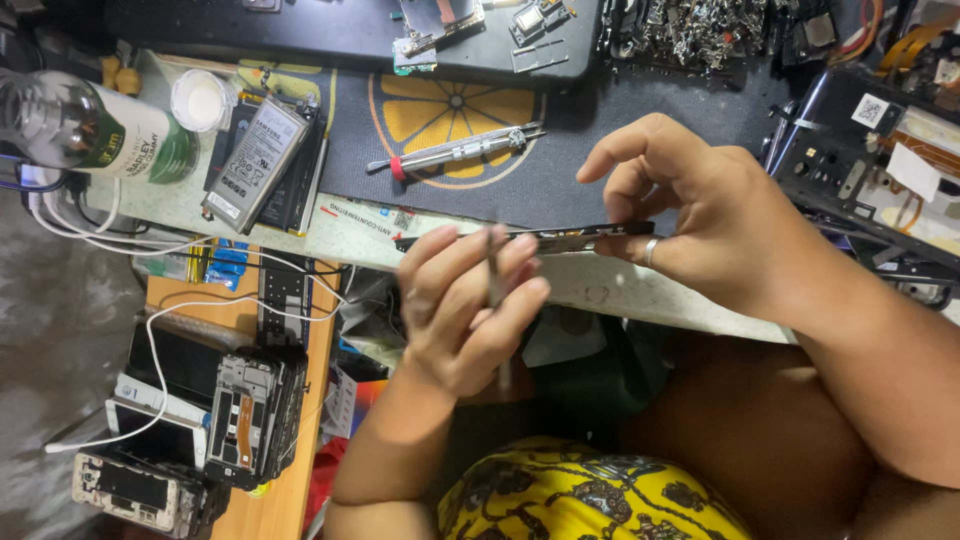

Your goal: The person uses a metal spudger to pry and lift internal components and adhesive strips inside a disassembled smartphone chassis. They repeatedly lift and reposition small parts and adhesive pieces while working at a cluttered electronics repair bench.

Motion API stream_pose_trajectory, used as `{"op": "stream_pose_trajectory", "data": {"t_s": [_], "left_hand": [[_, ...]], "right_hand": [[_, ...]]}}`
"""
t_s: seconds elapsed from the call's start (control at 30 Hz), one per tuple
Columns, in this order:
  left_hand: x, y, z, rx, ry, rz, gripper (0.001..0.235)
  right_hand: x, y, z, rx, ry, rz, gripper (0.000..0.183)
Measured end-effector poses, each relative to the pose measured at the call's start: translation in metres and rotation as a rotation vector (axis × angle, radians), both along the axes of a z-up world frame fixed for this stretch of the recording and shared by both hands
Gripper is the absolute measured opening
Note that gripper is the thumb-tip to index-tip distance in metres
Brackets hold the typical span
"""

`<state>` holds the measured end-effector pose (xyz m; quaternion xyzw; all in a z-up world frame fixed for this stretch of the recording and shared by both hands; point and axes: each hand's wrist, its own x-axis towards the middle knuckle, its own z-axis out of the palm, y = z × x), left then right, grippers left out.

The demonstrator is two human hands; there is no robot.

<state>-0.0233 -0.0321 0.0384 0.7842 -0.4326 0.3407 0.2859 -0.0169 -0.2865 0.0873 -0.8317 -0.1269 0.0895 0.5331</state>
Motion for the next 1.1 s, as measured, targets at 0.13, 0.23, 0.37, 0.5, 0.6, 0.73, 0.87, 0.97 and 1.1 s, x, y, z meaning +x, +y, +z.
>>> {"op": "stream_pose_trajectory", "data": {"t_s": [0.13, 0.23, 0.37, 0.5, 0.6, 0.73, 0.87, 0.97, 1.1], "left_hand": [[0.007, -0.017, 0.006, -0.010, 0.047, -0.057, 0.019], [0.008, -0.018, 0.007, 0.008, 0.048, -0.084, 0.017], [0.011, -0.017, 0.006, 0.006, 0.019, -0.120, 0.015], [0.014, -0.013, 0.003, -0.013, 0.016, -0.174, 0.014], [0.014, -0.010, 0.001, -0.039, 0.054, -0.222, 0.014], [0.010, -0.007, -0.001, -0.088, 0.085, -0.165, 0.014], [0.011, -0.010, -0.004, -0.112, 0.087, -0.099, 0.021], [0.016, -0.012, -0.007, -0.137, 0.142, -0.124, 0.030], [0.019, -0.017, -0.014, -0.208, 0.168, -0.182, 0.038]], "right_hand": [[0.001, -0.001, -0.001, 0.004, -0.052, 0.007, 0.053], [0.001, -0.002, -0.002, 0.011, -0.057, 0.017, 0.053], [0.001, -0.003, -0.002, -0.004, -0.065, 0.014, 0.053], [0.001, -0.002, -0.004, 0.040, -0.038, 0.011, 0.049], [0.002, -0.002, -0.004, 0.044, -0.023, 0.009, 0.046], [0.003, -0.003, -0.005, -0.001, -0.036, -0.005, 0.040], [0.005, -0.001, -0.008, 0.059, 0.046, -0.078, 0.030], [0.008, -0.002, -0.011, -0.068, -0.030, -0.095, 0.029], [0.014, -0.003, -0.013, -0.279, -0.179, -0.075, 0.029]]}}
